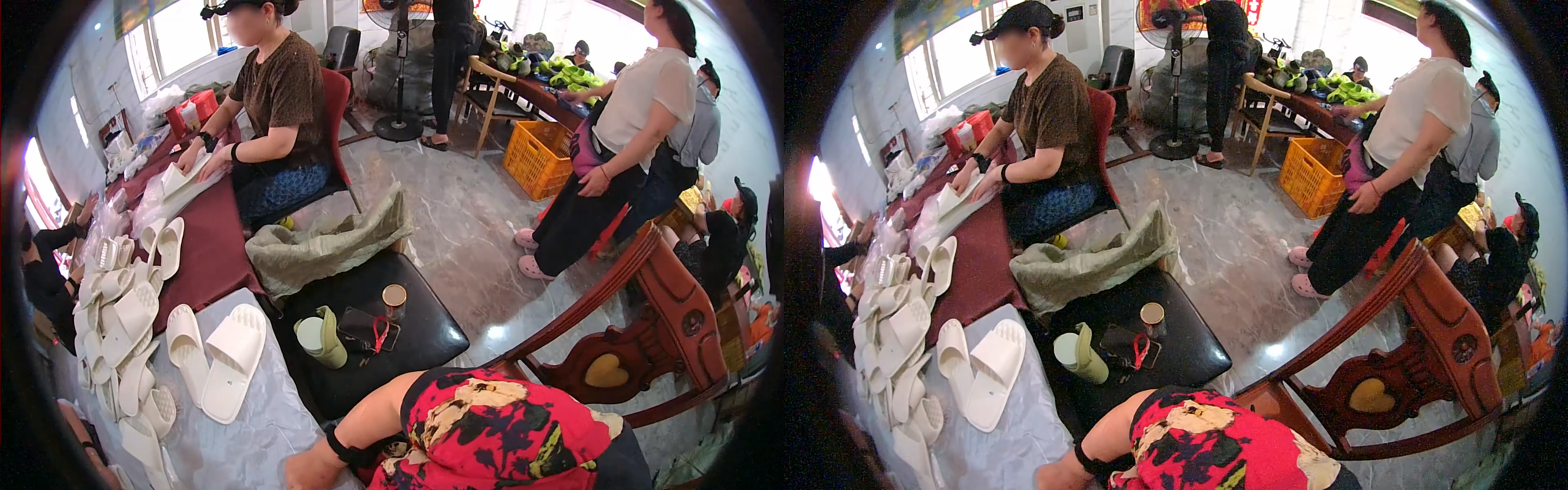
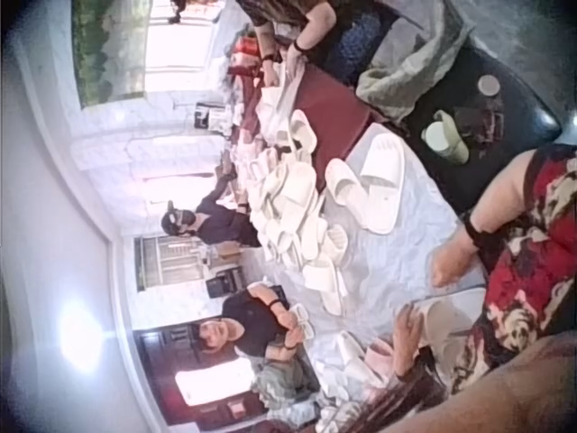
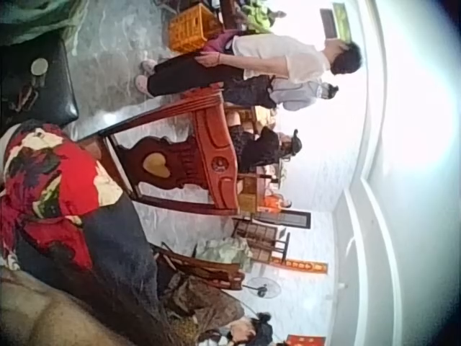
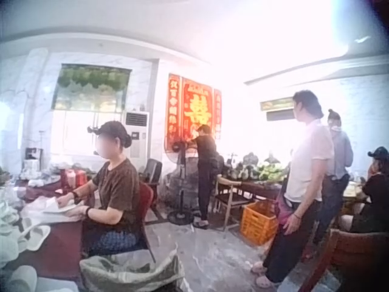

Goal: Inspecting, pairing, and organizing white slippers in a production workshop.

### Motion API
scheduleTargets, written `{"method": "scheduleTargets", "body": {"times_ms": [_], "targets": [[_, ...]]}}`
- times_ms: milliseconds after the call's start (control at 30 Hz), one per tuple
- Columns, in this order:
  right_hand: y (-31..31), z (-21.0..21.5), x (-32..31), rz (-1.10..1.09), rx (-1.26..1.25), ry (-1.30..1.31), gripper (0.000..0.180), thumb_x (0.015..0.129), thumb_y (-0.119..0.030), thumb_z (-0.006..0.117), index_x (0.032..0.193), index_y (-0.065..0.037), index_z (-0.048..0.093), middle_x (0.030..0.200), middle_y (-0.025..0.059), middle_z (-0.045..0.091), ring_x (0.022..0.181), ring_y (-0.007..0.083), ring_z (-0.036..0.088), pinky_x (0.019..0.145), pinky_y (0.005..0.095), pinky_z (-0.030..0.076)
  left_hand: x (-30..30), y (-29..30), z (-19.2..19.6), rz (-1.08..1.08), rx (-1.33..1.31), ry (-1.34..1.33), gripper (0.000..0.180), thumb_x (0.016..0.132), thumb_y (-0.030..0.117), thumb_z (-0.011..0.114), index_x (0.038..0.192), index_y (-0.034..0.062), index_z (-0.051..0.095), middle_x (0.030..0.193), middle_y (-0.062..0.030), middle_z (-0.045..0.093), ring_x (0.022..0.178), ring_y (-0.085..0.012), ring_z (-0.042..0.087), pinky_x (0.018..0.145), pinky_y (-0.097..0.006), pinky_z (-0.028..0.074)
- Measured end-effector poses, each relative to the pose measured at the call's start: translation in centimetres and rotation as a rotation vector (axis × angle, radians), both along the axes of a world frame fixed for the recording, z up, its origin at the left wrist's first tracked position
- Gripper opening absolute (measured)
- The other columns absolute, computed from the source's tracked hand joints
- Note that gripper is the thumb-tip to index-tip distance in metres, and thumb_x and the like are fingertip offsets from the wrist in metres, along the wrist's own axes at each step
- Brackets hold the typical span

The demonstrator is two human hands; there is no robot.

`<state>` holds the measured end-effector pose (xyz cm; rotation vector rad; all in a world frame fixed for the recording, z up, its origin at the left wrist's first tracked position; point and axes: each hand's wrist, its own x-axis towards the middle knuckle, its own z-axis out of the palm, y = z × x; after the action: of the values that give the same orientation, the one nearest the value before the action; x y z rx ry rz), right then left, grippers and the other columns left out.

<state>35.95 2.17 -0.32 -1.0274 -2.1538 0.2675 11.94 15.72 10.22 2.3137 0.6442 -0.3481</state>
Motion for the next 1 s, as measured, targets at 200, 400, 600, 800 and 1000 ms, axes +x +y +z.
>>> {"method": "scheduleTargets", "body": {"times_ms": [200,400,600,800,1000], "targets": [[0.4,-0.7,-0.7,-0.021,0.005,-0.023,0.010,0.074,-0.019,0.064,0.072,-0.010,0.057,0.066,0.0087,0.059,0.061,0.0273,0.059,0.057,0.0395,0.047,-1.1,-1.8,2.5,0.030,0.276,0.094,0.059,0.091,0.039,0.059,0.134,0.0004,0.044,0.128,-0.0273,0.050,0.114,-0.0397,0.050,0.096,-0.044,0.041],[0.6,-2.0,-0.3,-0.004,0.052,-0.023,0.010,0.073,-0.018,0.065,0.074,-0.010,0.059,0.069,0.0087,0.059,0.065,0.0279,0.060,0.059,0.0406,0.047,-0.3,-4.6,6.8,0.040,0.458,0.328,0.070,0.088,0.047,0.061,0.137,0.0020,0.040,0.129,-0.0232,0.050,0.109,-0.0388,0.052,0.092,-0.044,0.044],[1.4,-2.4,-1.1,0.051,0.000,-0.010,0.010,0.072,-0.016,0.065,0.074,-0.008,0.060,0.070,0.0121,0.059,0.070,0.0301,0.060,0.063,0.0406,0.048,-9.1,-5.9,-0.2,0.202,0.310,0.006,0.069,0.083,0.040,0.069,0.134,-0.0002,0.044,0.130,-0.0249,0.048,0.116,-0.0396,0.048,0.097,-0.043,0.041],[0.8,-1.8,-1.0,-0.030,0.034,-0.036,0.013,0.069,-0.017,0.062,0.064,-0.006,0.057,0.061,0.0133,0.059,0.057,0.0339,0.060,0.050,0.0443,0.044,-10.2,-9.2,0.4,0.356,0.230,-0.124,0.069,0.080,0.035,0.074,0.131,-0.0025,0.046,0.130,-0.0266,0.047,0.120,-0.0401,0.045,0.101,-0.043,0.038],[1.4,-2.1,-1.5,-0.011,0.040,-0.003,0.015,0.069,-0.020,0.063,0.063,-0.007,0.058,0.061,0.0134,0.060,0.057,0.0348,0.060,0.051,0.0449,0.045,-31.6,0.5,-20.2,-0.106,0.872,-0.191,0.071,0.080,0.039,0.074,0.130,-0.0040,0.047,0.126,-0.0251,0.050,0.116,-0.0367,0.049,0.097,-0.042,0.041]]}}
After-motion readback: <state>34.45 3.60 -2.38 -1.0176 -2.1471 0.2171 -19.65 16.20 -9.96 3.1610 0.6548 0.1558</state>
